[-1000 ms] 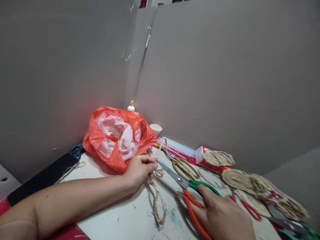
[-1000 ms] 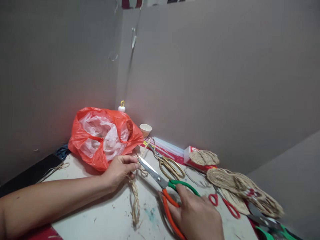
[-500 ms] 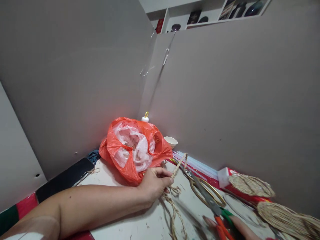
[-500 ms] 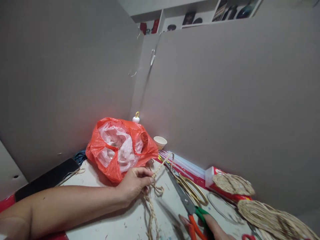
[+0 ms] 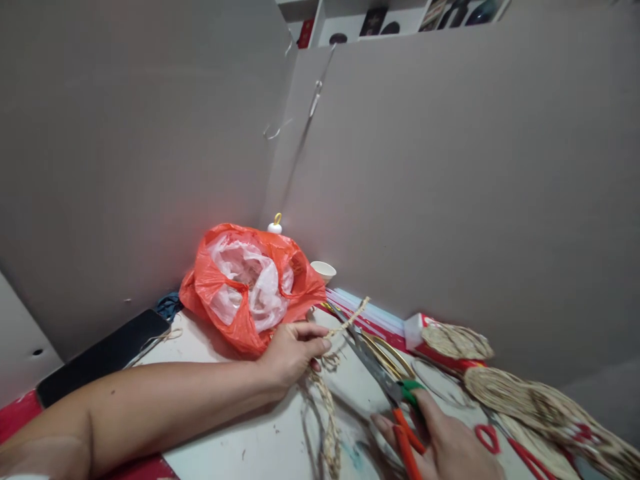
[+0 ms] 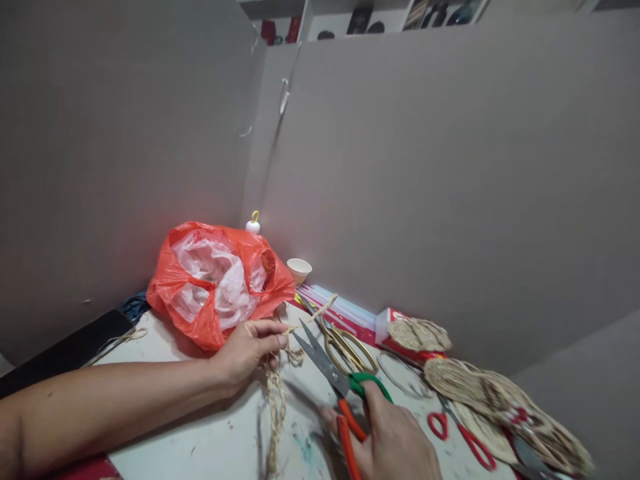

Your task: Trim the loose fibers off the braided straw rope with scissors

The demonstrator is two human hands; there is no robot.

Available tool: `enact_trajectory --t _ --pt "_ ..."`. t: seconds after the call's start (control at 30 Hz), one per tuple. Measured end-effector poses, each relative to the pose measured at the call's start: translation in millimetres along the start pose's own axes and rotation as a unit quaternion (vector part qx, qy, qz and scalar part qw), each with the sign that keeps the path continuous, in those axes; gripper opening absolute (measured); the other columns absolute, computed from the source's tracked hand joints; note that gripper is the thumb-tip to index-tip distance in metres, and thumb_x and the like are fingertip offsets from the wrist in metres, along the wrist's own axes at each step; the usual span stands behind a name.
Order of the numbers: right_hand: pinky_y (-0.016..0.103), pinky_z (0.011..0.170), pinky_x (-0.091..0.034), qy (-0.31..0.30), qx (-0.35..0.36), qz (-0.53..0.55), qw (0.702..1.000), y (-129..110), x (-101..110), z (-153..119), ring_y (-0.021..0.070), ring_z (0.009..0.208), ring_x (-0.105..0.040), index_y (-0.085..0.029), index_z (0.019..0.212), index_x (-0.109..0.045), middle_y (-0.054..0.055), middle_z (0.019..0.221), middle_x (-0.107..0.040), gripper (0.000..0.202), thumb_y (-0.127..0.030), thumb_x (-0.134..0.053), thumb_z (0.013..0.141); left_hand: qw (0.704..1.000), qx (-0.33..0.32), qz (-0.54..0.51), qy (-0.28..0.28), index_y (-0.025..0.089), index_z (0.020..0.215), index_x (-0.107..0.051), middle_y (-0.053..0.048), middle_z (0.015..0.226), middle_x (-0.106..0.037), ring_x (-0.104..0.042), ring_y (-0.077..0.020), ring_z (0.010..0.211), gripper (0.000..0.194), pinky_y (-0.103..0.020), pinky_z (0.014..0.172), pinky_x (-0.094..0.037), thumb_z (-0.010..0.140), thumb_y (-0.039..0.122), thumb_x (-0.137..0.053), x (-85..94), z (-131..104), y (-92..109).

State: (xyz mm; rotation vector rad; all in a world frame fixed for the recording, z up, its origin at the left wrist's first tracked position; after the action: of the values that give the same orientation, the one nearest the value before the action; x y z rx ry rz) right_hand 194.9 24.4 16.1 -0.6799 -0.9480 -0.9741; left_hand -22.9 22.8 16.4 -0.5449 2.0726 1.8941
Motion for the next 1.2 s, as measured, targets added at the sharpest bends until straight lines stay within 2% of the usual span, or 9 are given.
enact_trajectory --t 0.13,0.3,0.73,0.97,1.2 --pt "0.028 0.048 -0.039 0.001 0.015 -0.071 0.997 -8.6 5.4 1.2 0.0227 0.055 -0.059 -0.024 0.083 -0.05 0.0 0.054 -0.058 0.028 -0.051 -0.05 0.075 1.0 0.027 -0.012 -0.009 0.012 0.08 -0.069 0.004 0.059 -0.057 -0.046 -0.0038 0.042 0.024 -0.02 0.045 -0.035 0.06 0.024 -0.076 -0.4 -1.0 -3.3" --pt "0.027 0.049 -0.033 0.025 0.037 -0.12 0.992 -13.6 9.6 -1.1 0.0211 0.054 -0.057 -0.024 0.083 -0.05 0.0 0.056 -0.058 0.023 -0.046 -0.05 0.076 0.998 0.043 -0.033 -0.041 0.012 0.083 -0.07 0.001 0.067 -0.061 -0.049 -0.0039 0.047 0.024 -0.018 0.046 -0.039 0.062 0.022 -0.076 -5.1 -2.1 -5.6" --pt "0.027 0.051 -0.03 0.066 0.051 -0.164 0.983 -22.9 19.2 -0.6 0.0189 0.048 -0.056 -0.022 0.078 -0.051 0.0 0.05 -0.057 0.025 -0.045 -0.042 0.081 0.993 0.076 -0.073 -0.053 0.009 0.07 -0.066 -0.001 0.064 -0.058 -0.047 -0.0053 0.051 0.013 -0.018 0.047 -0.045 0.062 0.015 -0.074 -10.7 -6.9 -6.5" --pt "0.027 0.05 -0.031 0.035 0.032 -0.181 0.982 -19.0 14.4 -2.1 0.0189 0.048 -0.055 -0.022 0.081 -0.055 0.0 0.052 -0.059 0.028 -0.047 -0.042 0.081 0.986 0.118 -0.105 -0.051 0.01 0.072 -0.063 -0.001 0.063 -0.059 -0.049 -0.0059 0.048 0.008 -0.019 0.046 -0.044 0.066 0.009 -0.069 -10.5 -5.9 -13.4" --pt "0.026 0.048 -0.026 0.059 0.03 -0.185 0.98 -20.2 18.2 -4.7 0.0173 0.047 -0.053 -0.022 0.075 -0.057 0.0 0.052 -0.06 0.034 -0.052 -0.043 0.08 0.983 0.135 -0.113 -0.057 0.009 0.077 -0.062 -0.002 0.066 -0.06 -0.051 -0.006 0.048 0.006 -0.018 0.045 -0.044 0.071 0.008 -0.063 -7.0 -2.1 -20.3"
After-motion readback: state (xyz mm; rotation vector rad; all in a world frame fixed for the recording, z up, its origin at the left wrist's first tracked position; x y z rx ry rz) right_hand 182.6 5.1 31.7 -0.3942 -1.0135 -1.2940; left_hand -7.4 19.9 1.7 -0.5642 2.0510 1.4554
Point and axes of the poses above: each hand's wrist, its own z-axis towards the middle knuckle, its own x-axis out of the back of the hand, y = z × x, the point moved 6 cm from there along z, towards the middle knuckle
